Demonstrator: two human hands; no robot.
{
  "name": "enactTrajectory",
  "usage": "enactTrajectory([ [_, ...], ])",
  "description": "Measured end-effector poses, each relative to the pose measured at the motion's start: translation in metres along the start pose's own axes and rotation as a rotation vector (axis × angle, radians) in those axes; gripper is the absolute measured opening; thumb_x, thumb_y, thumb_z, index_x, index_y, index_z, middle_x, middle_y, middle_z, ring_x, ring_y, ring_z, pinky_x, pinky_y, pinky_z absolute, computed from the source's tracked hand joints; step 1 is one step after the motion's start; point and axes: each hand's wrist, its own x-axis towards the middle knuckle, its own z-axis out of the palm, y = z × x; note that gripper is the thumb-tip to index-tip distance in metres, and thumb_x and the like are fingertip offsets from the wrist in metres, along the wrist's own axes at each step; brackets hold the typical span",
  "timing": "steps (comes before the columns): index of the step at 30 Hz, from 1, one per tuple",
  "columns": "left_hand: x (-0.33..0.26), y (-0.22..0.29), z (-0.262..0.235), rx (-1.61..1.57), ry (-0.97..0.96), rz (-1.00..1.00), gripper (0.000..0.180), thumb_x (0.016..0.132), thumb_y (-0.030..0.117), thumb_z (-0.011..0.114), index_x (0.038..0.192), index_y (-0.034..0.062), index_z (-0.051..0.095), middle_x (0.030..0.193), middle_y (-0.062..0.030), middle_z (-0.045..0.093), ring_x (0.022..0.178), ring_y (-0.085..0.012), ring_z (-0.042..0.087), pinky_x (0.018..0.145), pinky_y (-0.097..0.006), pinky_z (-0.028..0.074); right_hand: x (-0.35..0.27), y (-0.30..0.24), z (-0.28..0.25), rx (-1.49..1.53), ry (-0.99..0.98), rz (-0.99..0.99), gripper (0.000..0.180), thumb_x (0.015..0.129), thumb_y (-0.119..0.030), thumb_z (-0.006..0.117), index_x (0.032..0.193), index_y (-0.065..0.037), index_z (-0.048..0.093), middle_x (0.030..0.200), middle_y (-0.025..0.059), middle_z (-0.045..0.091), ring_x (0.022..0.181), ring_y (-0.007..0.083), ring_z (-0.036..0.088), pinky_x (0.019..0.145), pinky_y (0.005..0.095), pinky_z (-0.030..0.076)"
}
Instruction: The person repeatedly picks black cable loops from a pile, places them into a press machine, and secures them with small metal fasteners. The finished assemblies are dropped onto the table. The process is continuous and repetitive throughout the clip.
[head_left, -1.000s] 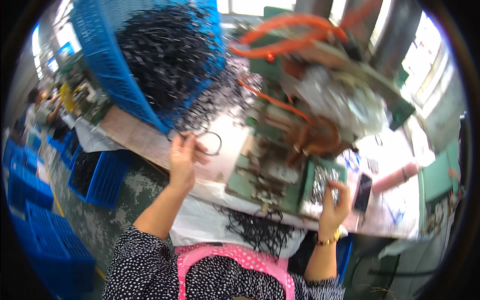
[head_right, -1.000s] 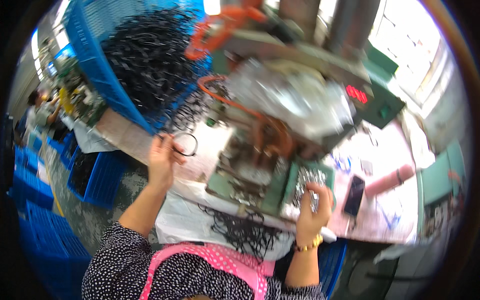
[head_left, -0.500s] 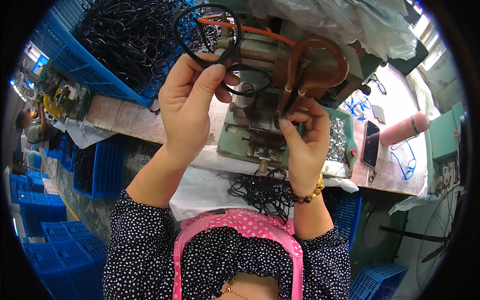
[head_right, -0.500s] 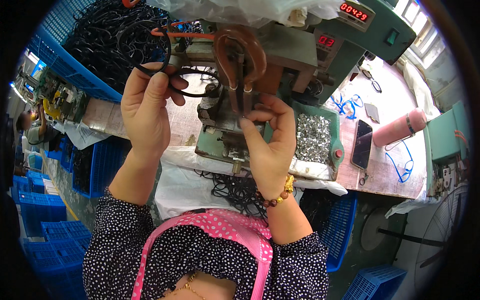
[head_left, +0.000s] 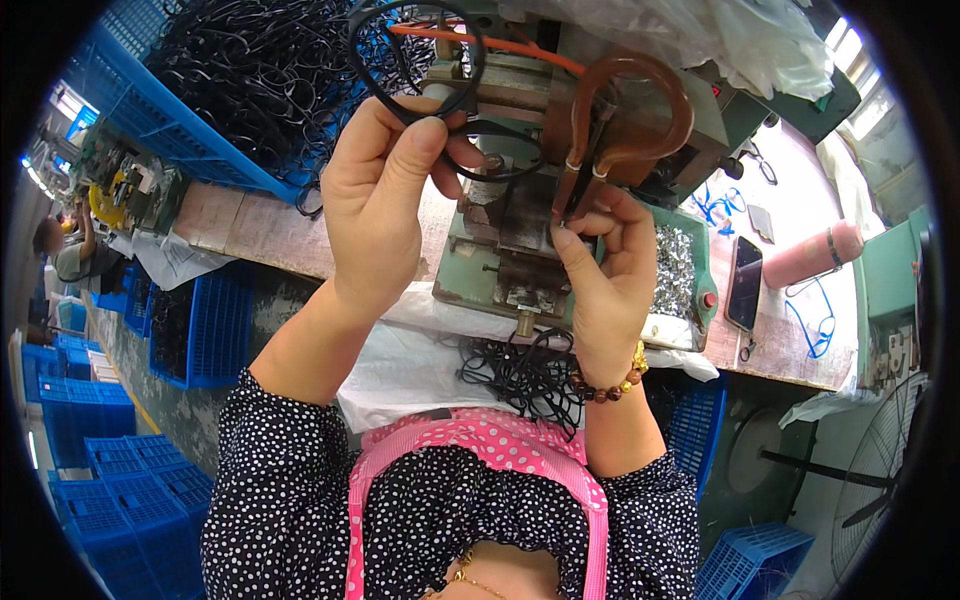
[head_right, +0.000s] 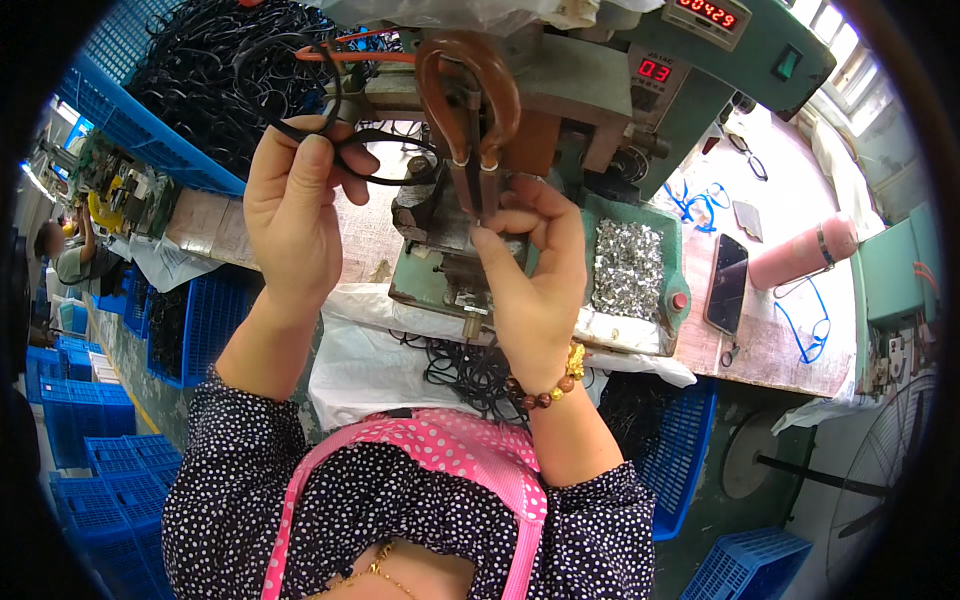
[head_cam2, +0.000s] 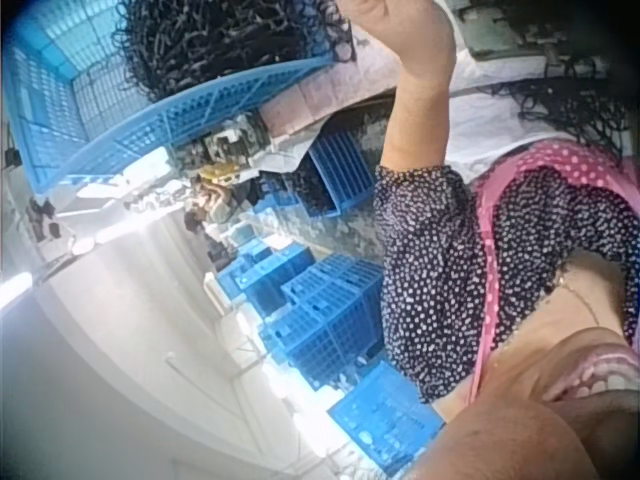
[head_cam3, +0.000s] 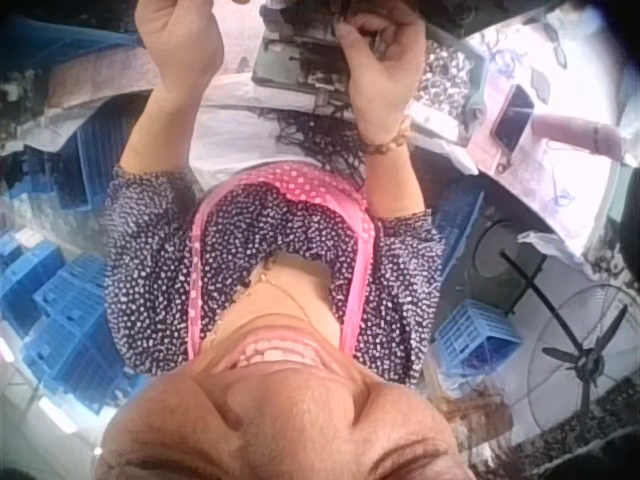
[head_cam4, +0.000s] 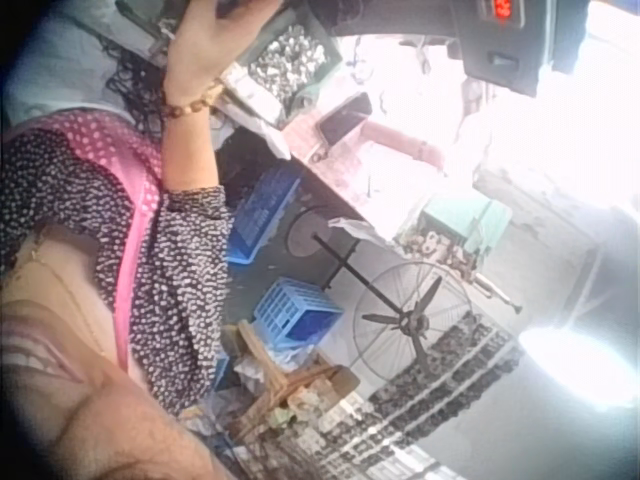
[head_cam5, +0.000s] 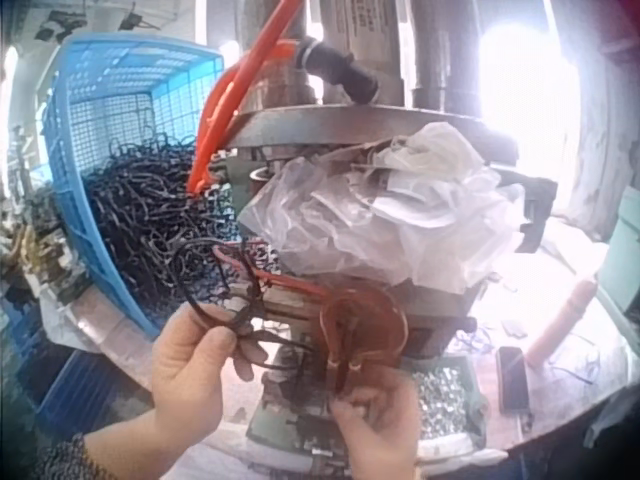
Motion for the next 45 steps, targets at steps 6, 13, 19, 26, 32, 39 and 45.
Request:
enactTrajectory([
  [6, -0.004, -0.001, 0.004, -0.074, 0.069, -0.032, 0.019, 0.102, 0.014, 0.054, 0.113, -0.0007, 0.06, 0.106, -0.0055, 0.067, 0.083, -0.01, 0.064, 0.064, -0.021, 0.05, 0.001, 0.003, 0.004, 0.121, 0.03, 0.014, 0.048, 0.086, 0.009, 0.065, 0.13, 0.004, 0.047, 0.101, 0.0049, 0.062, 0.095, 0.01, 0.058, 0.087, 0.0235, 0.047],
  [13, 0.001, 0.002, 0.002, -0.023, 0.039, -0.052, 0.02, 0.103, 0.016, 0.052, 0.114, -0.0002, 0.057, 0.102, -0.0093, 0.066, 0.086, -0.0163, 0.066, 0.066, -0.026, 0.05, 0.0, 0.001, 0.009, 0.148, 0.072, 0.008, 0.045, 0.086, 0.006, 0.065, 0.127, 0.006, 0.046, 0.097, 0.0066, 0.064, 0.092, 0.0104, 0.059, 0.086, 0.0235, 0.047],
  [19, -0.022, 0.018, 0.012, 0.018, 0.056, -0.124, 0.016, 0.099, 0.008, 0.056, 0.112, -0.001, 0.059, 0.093, -0.0068, 0.068, 0.077, -0.0088, 0.062, 0.064, -0.021, 0.049, 0.004, 0.001, 0.007, 0.131, 0.034, 0.013, 0.044, 0.087, 0.006, 0.063, 0.127, 0.006, 0.046, 0.101, 0.0083, 0.064, 0.095, 0.0122, 0.059, 0.089, 0.0256, 0.046],
  [26, -0.032, 0.008, 0.032, 0.123, -0.209, -0.207, 0.012, 0.096, 0.004, 0.059, 0.107, -0.0014, 0.061, 0.086, -0.0056, 0.067, 0.075, -0.0078, 0.061, 0.067, -0.022, 0.049, 0.0, -0.001, -0.029, 0.001, 0.051, -0.06, 0.041, 0.087, 0.007, 0.061, 0.126, 0.003, 0.05, 0.111, 0.0121, 0.064, 0.109, 0.0168, 0.06, 0.097, 0.0296, 0.045],
  [32, -0.024, -0.002, 0.037, 0.283, -0.27, -0.072, 0.011, 0.093, 0.004, 0.064, 0.102, -0.002, 0.062, 0.08, -0.0099, 0.065, 0.068, -0.0182, 0.065, 0.063, -0.029, 0.05, -0.008, -0.01, -0.084, -0.107, 0.239, -0.136, 0.031, 0.095, 0.005, 0.056, 0.126, 0.001, 0.054, 0.111, 0.0102, 0.066, 0.107, 0.0143, 0.061, 0.095, 0.0256, 0.044],
  [39, -0.029, -0.008, 0.039, 0.426, -0.241, 0.18, 0.014, 0.085, 0.001, 0.069, 0.098, -0.0011, 0.064, 0.084, -0.0135, 0.064, 0.069, -0.03, 0.064, 0.061, -0.034, 0.05, -0.021, 0.026, -0.14, -0.182, 0.532, 0.026, 0.025, 0.097, 0.0, 0.058, 0.122, 0.001, 0.056, 0.112, 0.0089, 0.064, 0.104, 0.014, 0.061, 0.093, 0.0252, 0.047],
  [45, -0.034, -0.014, 0.039, 0.407, -0.224, 0.149, 0.016, 0.085, 0.0, 0.069, 0.099, -0.0009, 0.064, 0.084, -0.0134, 0.065, 0.069, -0.0291, 0.064, 0.062, -0.034, 0.05, -0.05, 0.019, -0.144, -0.997, 0.028, 0.157, 0.019, 0.083, -0.005, 0.071, 0.1, -0.007, 0.064, 0.089, 0.0061, 0.065, 0.078, 0.0186, 0.061, 0.073, 0.0343, 0.046],
])
